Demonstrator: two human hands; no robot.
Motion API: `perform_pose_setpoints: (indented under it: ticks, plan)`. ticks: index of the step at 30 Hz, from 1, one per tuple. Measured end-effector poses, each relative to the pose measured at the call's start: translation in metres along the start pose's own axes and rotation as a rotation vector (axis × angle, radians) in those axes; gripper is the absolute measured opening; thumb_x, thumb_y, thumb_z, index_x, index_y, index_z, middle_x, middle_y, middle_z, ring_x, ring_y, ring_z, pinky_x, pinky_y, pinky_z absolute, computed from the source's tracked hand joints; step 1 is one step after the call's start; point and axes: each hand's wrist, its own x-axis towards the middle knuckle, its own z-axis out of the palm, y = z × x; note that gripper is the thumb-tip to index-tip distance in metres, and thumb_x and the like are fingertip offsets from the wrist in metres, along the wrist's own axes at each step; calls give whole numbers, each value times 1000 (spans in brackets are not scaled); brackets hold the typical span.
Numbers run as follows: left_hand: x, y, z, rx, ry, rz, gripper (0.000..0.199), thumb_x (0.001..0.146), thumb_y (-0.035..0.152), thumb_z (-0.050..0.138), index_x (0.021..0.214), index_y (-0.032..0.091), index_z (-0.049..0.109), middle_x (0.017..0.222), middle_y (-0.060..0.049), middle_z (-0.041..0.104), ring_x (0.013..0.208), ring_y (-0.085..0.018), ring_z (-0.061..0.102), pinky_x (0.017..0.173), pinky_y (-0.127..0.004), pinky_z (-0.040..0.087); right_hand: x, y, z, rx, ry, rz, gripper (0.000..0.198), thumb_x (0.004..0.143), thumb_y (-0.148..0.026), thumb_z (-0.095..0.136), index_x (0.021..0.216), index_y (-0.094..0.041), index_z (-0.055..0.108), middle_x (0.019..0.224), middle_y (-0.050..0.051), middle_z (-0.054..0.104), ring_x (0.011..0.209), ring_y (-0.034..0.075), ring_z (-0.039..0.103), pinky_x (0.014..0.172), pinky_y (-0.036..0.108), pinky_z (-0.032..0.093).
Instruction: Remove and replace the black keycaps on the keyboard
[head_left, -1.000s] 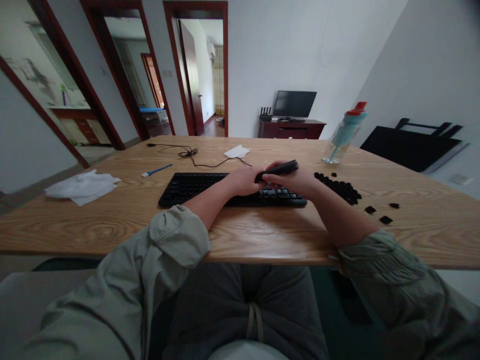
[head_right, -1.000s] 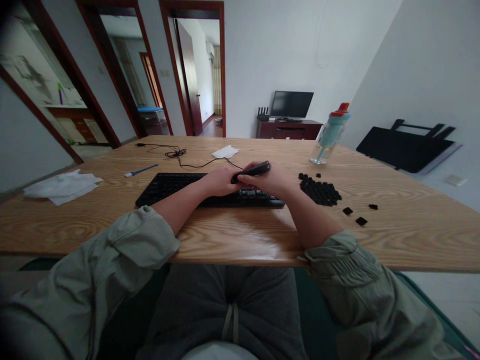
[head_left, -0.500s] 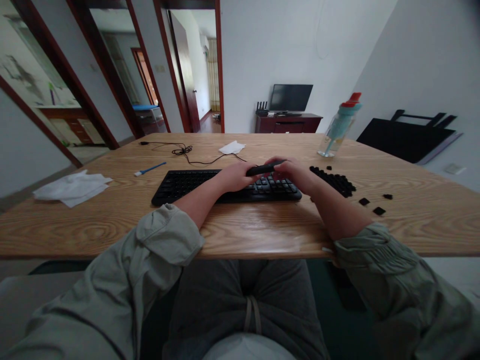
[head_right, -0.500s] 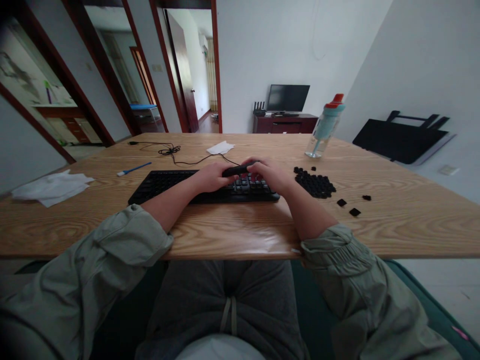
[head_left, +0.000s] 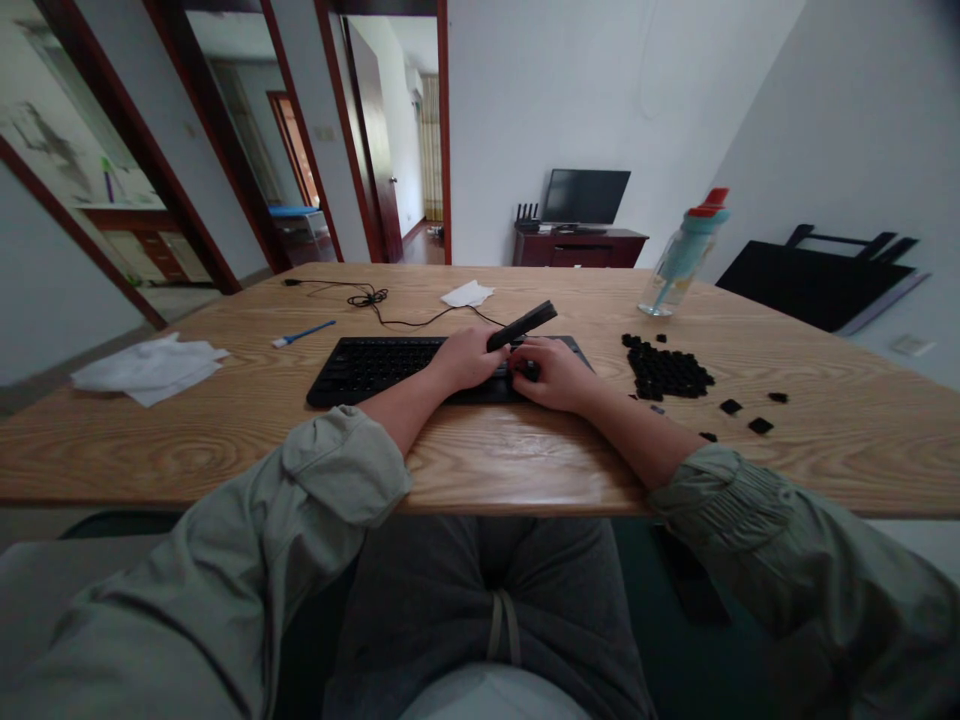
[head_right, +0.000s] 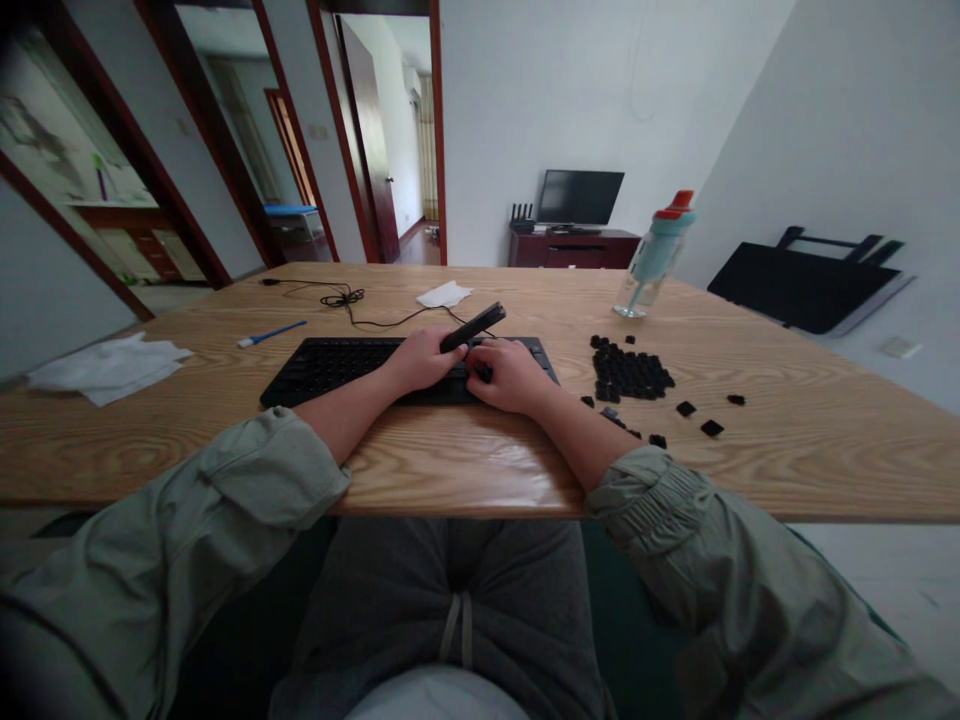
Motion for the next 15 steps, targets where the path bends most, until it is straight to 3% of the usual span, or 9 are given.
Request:
perform_pose_setpoints:
  ticks: [9,15]
  plan:
    - [-1,0,-1,-138,-9,22,25,87,31,52,79,14,68,75,-3,66,72,-19,59,68,-29,42,-2,2,3,24,20,-37,13,78,-22,60,84,-18,70,89,9,70,85,24,63,80,35,46]
    - [0,-2,-4,-272,193,-88,26,86,32,48,64,20,46,61,3,45,61,-14,44,61,-27,36,0,-1,3,88,94,-11,22,79,-20,59,96,-18,73,88,7,73,80,22,64,80,35,47]
